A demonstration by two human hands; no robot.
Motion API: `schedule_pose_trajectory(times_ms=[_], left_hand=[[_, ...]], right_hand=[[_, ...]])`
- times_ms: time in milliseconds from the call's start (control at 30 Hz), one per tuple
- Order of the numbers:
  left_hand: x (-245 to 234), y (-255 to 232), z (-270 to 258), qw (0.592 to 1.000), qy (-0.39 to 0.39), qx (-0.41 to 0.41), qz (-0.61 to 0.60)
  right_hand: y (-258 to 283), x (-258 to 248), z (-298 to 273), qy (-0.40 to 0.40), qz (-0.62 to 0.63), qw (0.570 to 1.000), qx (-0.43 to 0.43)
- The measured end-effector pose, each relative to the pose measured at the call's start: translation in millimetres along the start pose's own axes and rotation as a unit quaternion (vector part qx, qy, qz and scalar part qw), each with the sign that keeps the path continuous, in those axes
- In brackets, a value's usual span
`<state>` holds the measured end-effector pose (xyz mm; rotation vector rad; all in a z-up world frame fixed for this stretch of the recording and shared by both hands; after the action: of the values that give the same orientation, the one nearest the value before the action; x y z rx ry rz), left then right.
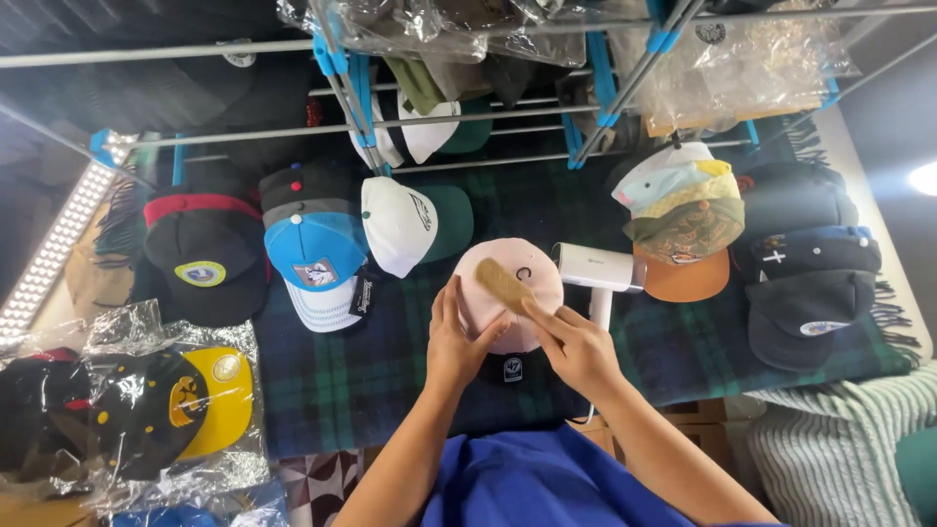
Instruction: Cleaning and reshaping baseball caps using a handheld steamer and a brush.
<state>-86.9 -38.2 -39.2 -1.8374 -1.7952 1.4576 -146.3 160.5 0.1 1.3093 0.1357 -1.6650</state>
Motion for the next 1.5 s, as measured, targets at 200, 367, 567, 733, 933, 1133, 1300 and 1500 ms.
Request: schedule_pose_trajectory(times_ms=[200,367,567,733,933,1133,1300,1500], left_hand=[[-4,-8,-4,1.000,0.007,0.007,0.001],[-6,-7,-2,0.998,-0.003,0.028,0.060],[3,-19,6,0.977,0.012,0.077,0.197],[4,-21,6,0.966,0.062,0.042,0.249],[-3,-25,0,0.974,0.044,0.060,0.214],[1,-23,0,0.975,0.082,0.044,0.200],[1,-27,1,0.971,0.040,0.088,0.220],[-1,-30,0,0.972,0.040,0.099,0.211]], right_hand=[[-57,13,-35,-0.166,0.063,0.976,0.122],[-67,49,-112,-0.119,0.143,0.897,0.401],[-55,49,-136,-0.200,0.183,0.900,0.340],[19,13,-63,-0.166,-0.034,0.985,0.026],[-12,65,-143,-0.230,0.150,0.890,0.364],[49,101,-174,-0.104,0.349,0.790,0.494],[-12,117,-193,-0.146,0.185,0.848,0.476],[-45,68,-121,-0.198,0.196,0.843,0.461]])
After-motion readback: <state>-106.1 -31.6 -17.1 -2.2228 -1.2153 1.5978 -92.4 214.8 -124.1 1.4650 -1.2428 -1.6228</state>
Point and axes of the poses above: each hand's wrist, its own z-axis towards the middle knuckle, its own x-axis out of the palm, y = z × x, the point moved 10 cm from there along z, towards the middle knuckle, and after that the axes turned 14 degrees about -x, right-handed, at the moved point
